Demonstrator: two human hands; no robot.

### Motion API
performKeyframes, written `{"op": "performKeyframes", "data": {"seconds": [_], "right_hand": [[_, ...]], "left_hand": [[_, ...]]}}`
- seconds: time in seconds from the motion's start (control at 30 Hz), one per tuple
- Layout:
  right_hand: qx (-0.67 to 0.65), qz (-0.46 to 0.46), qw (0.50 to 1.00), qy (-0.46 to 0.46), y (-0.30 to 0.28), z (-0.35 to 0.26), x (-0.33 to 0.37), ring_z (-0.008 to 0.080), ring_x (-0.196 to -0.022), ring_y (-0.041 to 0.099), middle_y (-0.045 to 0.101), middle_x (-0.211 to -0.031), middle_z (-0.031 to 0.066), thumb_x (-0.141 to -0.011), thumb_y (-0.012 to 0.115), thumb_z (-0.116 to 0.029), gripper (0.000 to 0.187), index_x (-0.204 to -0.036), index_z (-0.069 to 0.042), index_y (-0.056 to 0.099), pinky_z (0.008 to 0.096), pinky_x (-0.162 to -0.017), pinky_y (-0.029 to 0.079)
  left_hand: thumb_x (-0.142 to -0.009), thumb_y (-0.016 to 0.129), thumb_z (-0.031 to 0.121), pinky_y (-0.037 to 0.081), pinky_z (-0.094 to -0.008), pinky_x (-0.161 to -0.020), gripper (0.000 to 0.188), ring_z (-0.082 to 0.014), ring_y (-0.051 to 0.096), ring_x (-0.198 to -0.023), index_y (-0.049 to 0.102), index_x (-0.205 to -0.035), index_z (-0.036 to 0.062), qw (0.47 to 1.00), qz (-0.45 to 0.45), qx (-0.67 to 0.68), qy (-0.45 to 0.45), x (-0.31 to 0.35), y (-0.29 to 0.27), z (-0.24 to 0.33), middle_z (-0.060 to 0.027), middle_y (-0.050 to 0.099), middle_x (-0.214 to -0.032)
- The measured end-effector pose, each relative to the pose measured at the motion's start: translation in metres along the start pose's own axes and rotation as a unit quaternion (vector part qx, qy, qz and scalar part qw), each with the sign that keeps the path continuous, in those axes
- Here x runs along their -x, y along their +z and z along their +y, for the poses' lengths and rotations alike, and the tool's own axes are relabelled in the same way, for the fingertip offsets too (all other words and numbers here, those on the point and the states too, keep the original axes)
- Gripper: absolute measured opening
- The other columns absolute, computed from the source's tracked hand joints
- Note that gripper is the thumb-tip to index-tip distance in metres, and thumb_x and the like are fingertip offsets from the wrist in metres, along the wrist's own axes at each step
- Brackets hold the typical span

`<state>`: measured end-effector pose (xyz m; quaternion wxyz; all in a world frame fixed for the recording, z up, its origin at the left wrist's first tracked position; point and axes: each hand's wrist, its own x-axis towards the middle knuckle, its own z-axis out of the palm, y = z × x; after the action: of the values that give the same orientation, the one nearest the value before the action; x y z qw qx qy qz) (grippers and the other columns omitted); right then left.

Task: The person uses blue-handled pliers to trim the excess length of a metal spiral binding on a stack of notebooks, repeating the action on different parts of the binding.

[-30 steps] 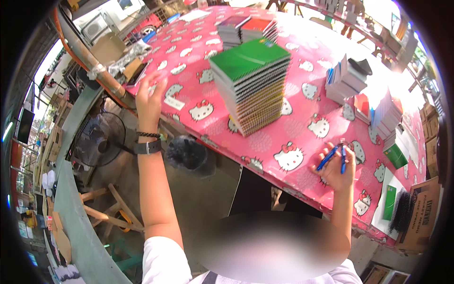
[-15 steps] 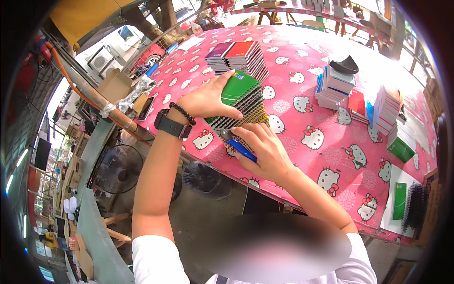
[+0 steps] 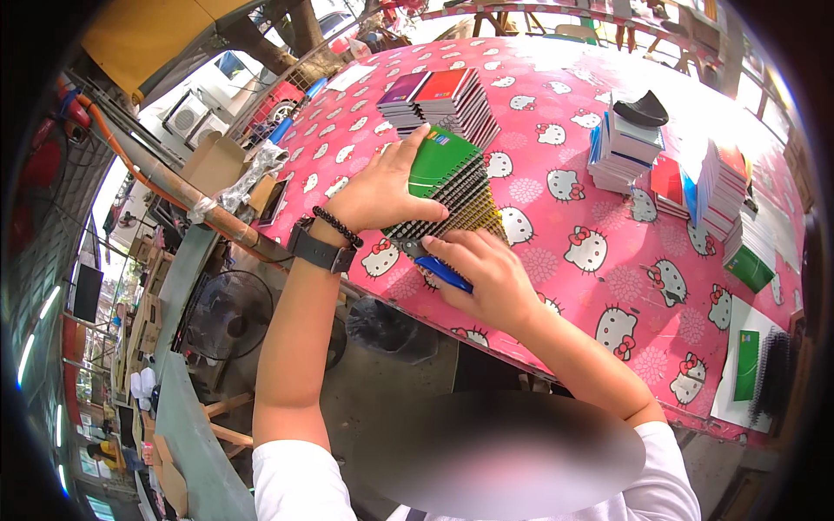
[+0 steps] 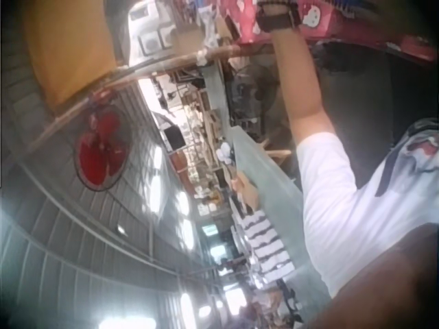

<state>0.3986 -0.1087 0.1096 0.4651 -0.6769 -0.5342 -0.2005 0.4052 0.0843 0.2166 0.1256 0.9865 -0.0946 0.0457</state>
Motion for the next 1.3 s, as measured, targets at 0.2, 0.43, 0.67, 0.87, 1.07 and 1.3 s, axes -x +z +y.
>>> {"op": "performKeyframes", "data": {"seconds": [0.2,0.43,0.67,0.87,1.07,1.3], "right_hand": [[-0.365,-0.080,0.896,0.239,0.002,-0.009,0.004,0.0243,-0.100,0.059,0.059,-0.112,0.0147,-0.084,0.061,-0.014,0.040,-0.120,-0.001,0.050,0.0360,-0.080,0.049],[0.086,0.045,0.995,0.007,0.003,-0.008,0.007,0.0248,-0.082,0.054,0.057,-0.099,0.0076,-0.071,0.066,-0.015,0.049,-0.117,-0.009,0.054,0.0362,-0.073,0.044],[-0.595,-0.159,0.688,0.383,-0.010,-0.004,0.004,0.0116,-0.092,0.058,0.060,-0.108,0.0099,-0.088,0.060,-0.018,0.038,-0.120,0.000,0.050,0.0266,-0.074,0.048],[0.011,0.018,0.998,0.053,0.006,-0.005,0.017,0.0285,-0.091,0.051,0.053,-0.103,0.0102,-0.074,0.066,-0.018,0.049,-0.120,-0.010,0.053,0.0403,-0.078,0.040],[0.069,0.033,0.997,0.022,0.011,-0.003,0.018,0.0256,-0.088,0.052,0.053,-0.103,0.0091,-0.075,0.067,-0.019,0.048,-0.119,-0.011,0.053,0.0383,-0.074,0.040],[0.081,0.059,0.995,0.013,0.011,-0.005,0.019,0.0247,-0.084,0.052,0.054,-0.103,0.0086,-0.072,0.068,-0.019,0.049,-0.119,-0.011,0.054,0.0379,-0.074,0.040]], "left_hand": [[-0.065,0.077,0.039,0.028,-0.0405,-0.108,0.108,-0.0351,0.030,-0.134,0.012,-0.146,0.0082,0.999,-0.026,0.016,-0.034,0.003,0.000,0.004,-0.0225,0.031,-0.143],[-0.066,0.076,0.036,0.029,-0.0394,-0.107,0.107,-0.0346,0.032,-0.133,0.012,-0.146,0.0075,0.999,-0.026,0.016,-0.036,0.001,-0.003,0.007,-0.0225,0.031,-0.143],[-0.066,0.077,0.032,0.028,-0.0383,-0.108,0.107,-0.0328,0.032,-0.133,0.010,-0.146,0.0067,0.999,-0.022,0.030,-0.026,0.002,0.001,0.002,-0.0217,0.031,-0.144],[-0.061,0.076,0.040,0.032,-0.0428,-0.105,0.111,-0.0400,0.038,-0.125,0.012,-0.145,0.0039,0.999,0.002,0.034,-0.007,0.000,0.003,-0.001,-0.0271,0.040,-0.131],[-0.061,0.076,0.039,0.032,-0.0431,-0.104,0.110,-0.0402,0.038,-0.125,0.014,-0.145,0.0030,1.000,0.008,0.022,-0.007,0.001,0.003,0.000,-0.0272,0.040,-0.131],[-0.060,0.076,0.040,0.033,-0.0428,-0.104,0.110,-0.0397,0.040,-0.123,0.016,-0.144,0.0021,0.999,0.011,0.028,-0.012,0.000,0.002,0.000,-0.0267,0.042,-0.130]]}}
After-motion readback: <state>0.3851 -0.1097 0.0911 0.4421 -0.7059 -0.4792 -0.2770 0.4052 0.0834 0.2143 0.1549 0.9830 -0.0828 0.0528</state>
